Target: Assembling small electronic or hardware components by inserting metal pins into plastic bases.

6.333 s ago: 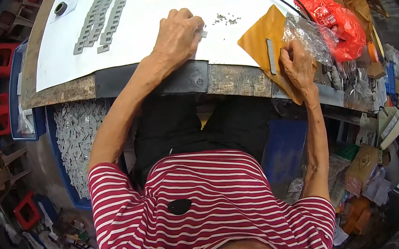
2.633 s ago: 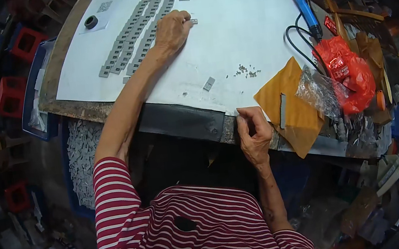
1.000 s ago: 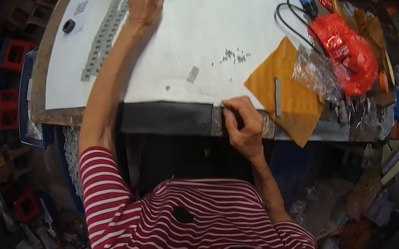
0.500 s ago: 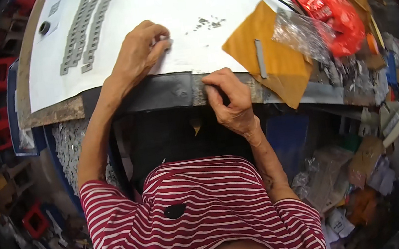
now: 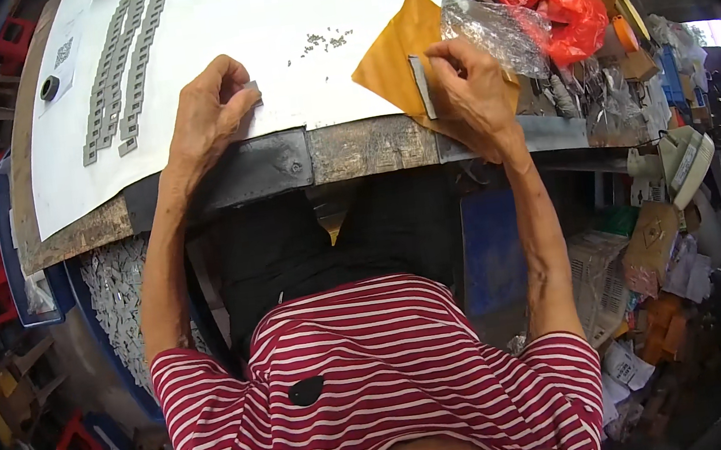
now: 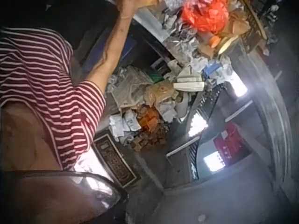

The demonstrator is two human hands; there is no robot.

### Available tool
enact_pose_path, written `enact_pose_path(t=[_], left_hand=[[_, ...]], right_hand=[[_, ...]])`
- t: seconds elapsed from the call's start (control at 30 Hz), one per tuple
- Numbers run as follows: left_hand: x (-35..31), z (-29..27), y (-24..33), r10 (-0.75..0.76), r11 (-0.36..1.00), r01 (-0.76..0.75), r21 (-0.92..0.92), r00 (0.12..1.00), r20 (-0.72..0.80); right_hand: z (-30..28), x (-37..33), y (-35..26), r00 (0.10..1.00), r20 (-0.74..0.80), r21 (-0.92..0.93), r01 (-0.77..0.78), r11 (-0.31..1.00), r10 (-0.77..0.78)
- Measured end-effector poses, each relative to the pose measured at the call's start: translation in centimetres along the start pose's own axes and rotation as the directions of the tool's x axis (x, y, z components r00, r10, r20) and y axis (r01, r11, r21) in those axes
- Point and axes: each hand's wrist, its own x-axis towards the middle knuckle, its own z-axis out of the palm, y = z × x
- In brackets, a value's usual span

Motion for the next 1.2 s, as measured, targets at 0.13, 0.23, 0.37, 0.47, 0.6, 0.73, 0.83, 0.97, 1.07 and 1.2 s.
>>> enact_pose_path(t=[0.13,0.23,0.37,0.47,0.6,0.73,0.83,0.97,1.07,1.2], left_hand=[[-0.9,-0.1,-0.6,0.019,0.994,-0.022,-0.111,1.0,-0.024],[-1.3,-0.3,-0.8,0.007,0.984,-0.013,-0.175,0.999,-0.032],[-1.3,-0.2,-1.1,0.013,0.972,-0.017,-0.236,1.0,-0.018],[-1.3,-0.2,-0.9,0.032,0.978,-0.037,-0.205,0.999,-0.028],[-1.4,0.0,-1.3,0.03,0.983,-0.039,-0.178,0.998,-0.052],[-1.4,0.1,-1.7,0.046,0.972,-0.057,-0.229,0.998,-0.053],[-1.4,0.3,-1.8,0.065,0.963,-0.079,-0.258,0.996,-0.064],[-1.4,0.3,-1.8,0.051,0.953,-0.073,-0.293,0.995,-0.082],[-1.4,0.0,-1.5,0.006,0.924,-0.032,-0.38,0.998,-0.07],[-1.3,0.2,-1.3,0.014,0.923,-0.07,-0.377,0.989,-0.15]], right_hand=[[1.1,1.4,1.9,0.971,-0.01,-0.159,0.233,0.959,-0.238],[1.5,1.6,2.0,0.96,0.068,-0.221,0.28,0.934,-0.272],[1.3,1.7,2.0,0.919,0.121,-0.315,0.394,0.864,-0.375],[1.0,2.0,2.3,0.903,0.193,-0.352,0.43,0.832,-0.385],[1.0,2.7,2.9,0.848,0.279,-0.342,0.526,0.778,-0.451],[0.9,3.2,2.8,0.828,0.326,-0.366,0.556,0.747,-0.456],[0.7,3.4,3.0,0.787,0.361,-0.383,0.614,0.69,-0.5],[0.7,3.3,3.3,0.802,0.371,-0.414,0.594,0.69,-0.468],[0.7,3.3,3.3,0.797,0.354,-0.397,0.602,0.693,-0.489],[0.7,3.1,3.2,0.79,0.282,-0.32,0.612,0.723,-0.543]])
